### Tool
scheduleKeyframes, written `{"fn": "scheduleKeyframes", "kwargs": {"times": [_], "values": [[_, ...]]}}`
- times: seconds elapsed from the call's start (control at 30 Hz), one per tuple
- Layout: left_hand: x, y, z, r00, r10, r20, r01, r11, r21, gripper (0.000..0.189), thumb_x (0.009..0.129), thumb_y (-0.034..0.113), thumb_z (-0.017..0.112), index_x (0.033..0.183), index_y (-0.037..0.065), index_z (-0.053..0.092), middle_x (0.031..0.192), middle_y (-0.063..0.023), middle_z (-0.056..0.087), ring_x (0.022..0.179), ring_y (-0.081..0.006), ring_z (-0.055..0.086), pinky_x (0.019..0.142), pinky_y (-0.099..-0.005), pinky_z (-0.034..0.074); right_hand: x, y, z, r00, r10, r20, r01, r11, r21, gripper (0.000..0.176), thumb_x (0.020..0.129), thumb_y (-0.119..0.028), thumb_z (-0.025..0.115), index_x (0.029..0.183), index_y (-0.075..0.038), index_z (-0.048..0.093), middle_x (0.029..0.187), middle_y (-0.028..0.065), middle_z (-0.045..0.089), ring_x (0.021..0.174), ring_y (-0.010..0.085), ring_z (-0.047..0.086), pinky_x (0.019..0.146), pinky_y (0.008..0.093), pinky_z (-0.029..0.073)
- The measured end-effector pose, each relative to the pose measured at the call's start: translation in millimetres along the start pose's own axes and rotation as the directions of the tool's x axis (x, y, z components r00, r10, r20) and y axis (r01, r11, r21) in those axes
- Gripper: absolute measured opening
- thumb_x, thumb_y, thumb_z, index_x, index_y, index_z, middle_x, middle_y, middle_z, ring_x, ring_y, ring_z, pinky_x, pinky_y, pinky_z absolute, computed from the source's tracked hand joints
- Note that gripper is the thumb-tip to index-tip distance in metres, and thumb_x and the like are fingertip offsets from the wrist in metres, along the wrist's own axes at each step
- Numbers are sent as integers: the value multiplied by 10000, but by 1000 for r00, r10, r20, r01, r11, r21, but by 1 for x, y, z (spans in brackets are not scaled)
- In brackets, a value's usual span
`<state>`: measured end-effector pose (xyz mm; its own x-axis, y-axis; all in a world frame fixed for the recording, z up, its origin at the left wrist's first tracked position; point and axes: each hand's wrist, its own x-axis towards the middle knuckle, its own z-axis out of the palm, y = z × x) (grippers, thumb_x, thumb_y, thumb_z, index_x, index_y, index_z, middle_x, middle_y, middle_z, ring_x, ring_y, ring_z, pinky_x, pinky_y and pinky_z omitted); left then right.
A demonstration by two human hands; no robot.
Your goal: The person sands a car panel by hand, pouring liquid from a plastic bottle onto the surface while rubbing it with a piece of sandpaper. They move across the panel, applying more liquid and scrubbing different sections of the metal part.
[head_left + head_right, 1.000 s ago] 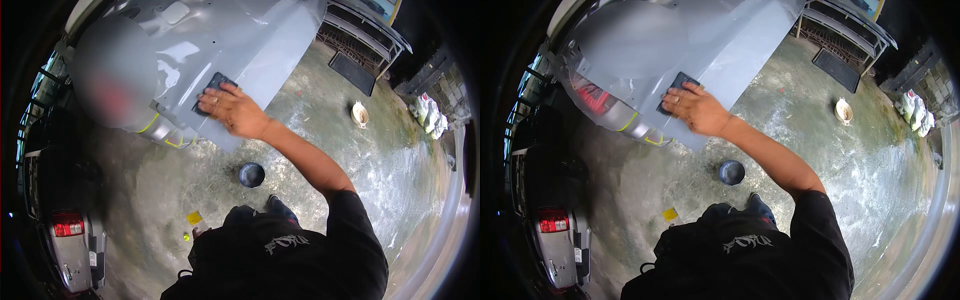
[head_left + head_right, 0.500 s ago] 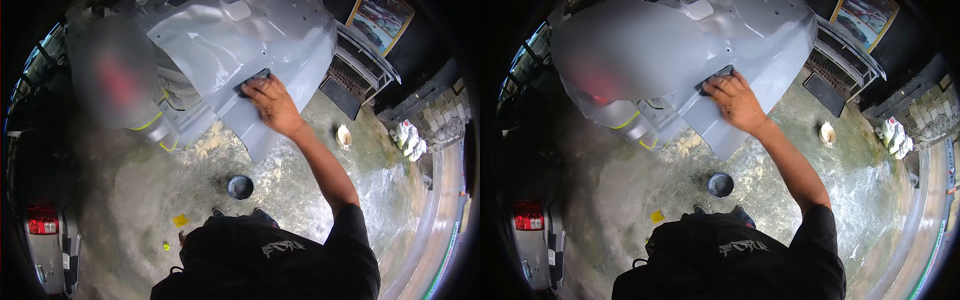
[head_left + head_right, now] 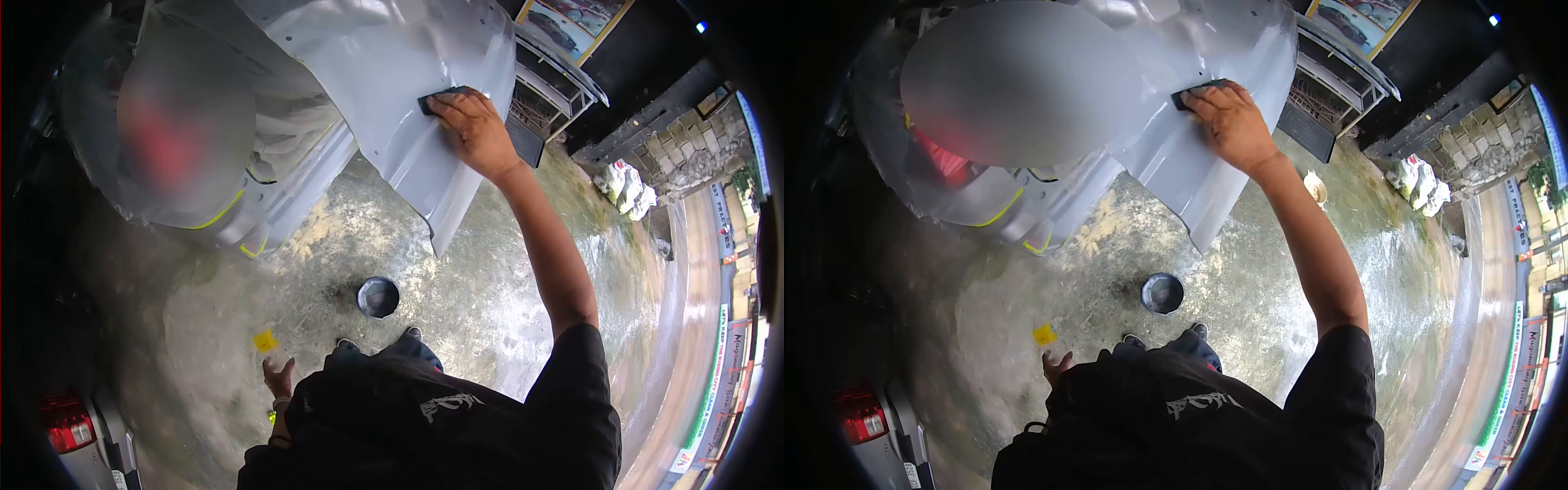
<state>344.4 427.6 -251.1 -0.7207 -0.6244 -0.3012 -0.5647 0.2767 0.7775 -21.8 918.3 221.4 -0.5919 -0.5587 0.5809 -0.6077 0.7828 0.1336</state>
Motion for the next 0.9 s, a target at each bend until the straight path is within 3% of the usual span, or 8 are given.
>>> {"fn": "scheduleKeyframes", "kwargs": {"times": [0.1, 0.17, 0.3, 0.43, 0.57, 0.7, 0.77, 0.9], "values": [[8, -9, 3, 1000, 2, 5, -2, 1000, -13, 885, 655, 301, 979, 1382, 32, 551, 1200, -167, 697, 1093, -301, 656, 972, -432, 518, -5, -19, 7, 996, 86, 26, -86, 996, -9, 447, 844, -17, 680, 1287, -82, 698, 1280, 104, 665, 1219, 299, 601, 1131, 461, 426], [-2, -21, 11, 999, -39, 13, 39, 999, -27, 882, 656, 312, 977, 1380, 36, 555, 1197, -169, 698, 1102, -302, 655, 973, -435, 518, -5, -65, 1, 995, -99, 7, 98, 994, 47, 438, 842, -47, 621, 1274, -55, 692, 1270, 98, 639, 1163, 270, 595, 1149, 440, 401], [-18, -30, 0, 984, -85, 155, 96, 994, -60, 857, 683, 322, 962, 1378, 30, 555, 1172, -182, 708, 1084, -317, 671, 976, -453, 518, -7, -57, -7, 995, -94, -21, 96, 991, 93, 466, 822, -48, 645, 1283, -94, 694, 1251, 72, 650, 1144, 275, 609, 1153, 439, 400], [-35, -18, -1, 992, -82, 91, 85, 996, -34, 818, 694, 304, 958, 1351, 23, 560, 1171, -187, 715, 1074, -321, 684, 962, -451, 530, -1, -45, -6, 1000, -16, 19, 15, 999, 32, 464, 821, -21, 686, 1283, -62, 683, 1275, 67, 657, 1202, 283, 603, 1120, 437, 411], [-50, -3, 12, 992, -119, 51, 121, 991, -50, 800, 700, 299, 956, 1337, 19, 561, 1156, -189, 720, 1071, -316, 684, 955, -443, 532, -9, -78, -9, 993, -121, -6, 118, 961, 251, 504, 790, 1, 695, 1287, -83, 689, 1279, 64, 654, 1203, 278, 608, 1140, 467, 405], [-56, 1, 16, 990, -135, 32, 135, 991, -3, 798, 705, 299, 955, 1336, 17, 555, 1133, -190, 724, 1063, -308, 682, 950, -434, 532, -5, -42, -13, 987, -157, 28, 149, 972, 181, 503, 800, -19, 684, 1296, -96, 690, 1291, 56, 643, 1204, 267, 603, 1148, 446, 401], [-59, 7, 24, 996, -74, 55, 81, 986, -145, 813, 702, 318, 956, 1345, 25, 553, 1142, -203, 723, 1076, -313, 684, 953, -437, 531, -4, -42, -8, 989, -149, 15, 146, 983, 112, 485, 819, -42, 672, 1300, -99, 690, 1291, 42, 641, 1192, 248, 601, 1152, 429, 395], [-63, 23, 35, 995, -96, 24, 98, 988, -118, 851, 693, 341, 958, 1368, 25, 547, 1180, -221, 713, 1110, -326, 677, 977, -444, 523, -17, -74, -5, 988, -155, -6, 150, 943, 297, 479, 851, -46, 666, 1325, -118, 681, 1320, 47, 624, 1210, 277, 586, 1133, 433, 416]]}}
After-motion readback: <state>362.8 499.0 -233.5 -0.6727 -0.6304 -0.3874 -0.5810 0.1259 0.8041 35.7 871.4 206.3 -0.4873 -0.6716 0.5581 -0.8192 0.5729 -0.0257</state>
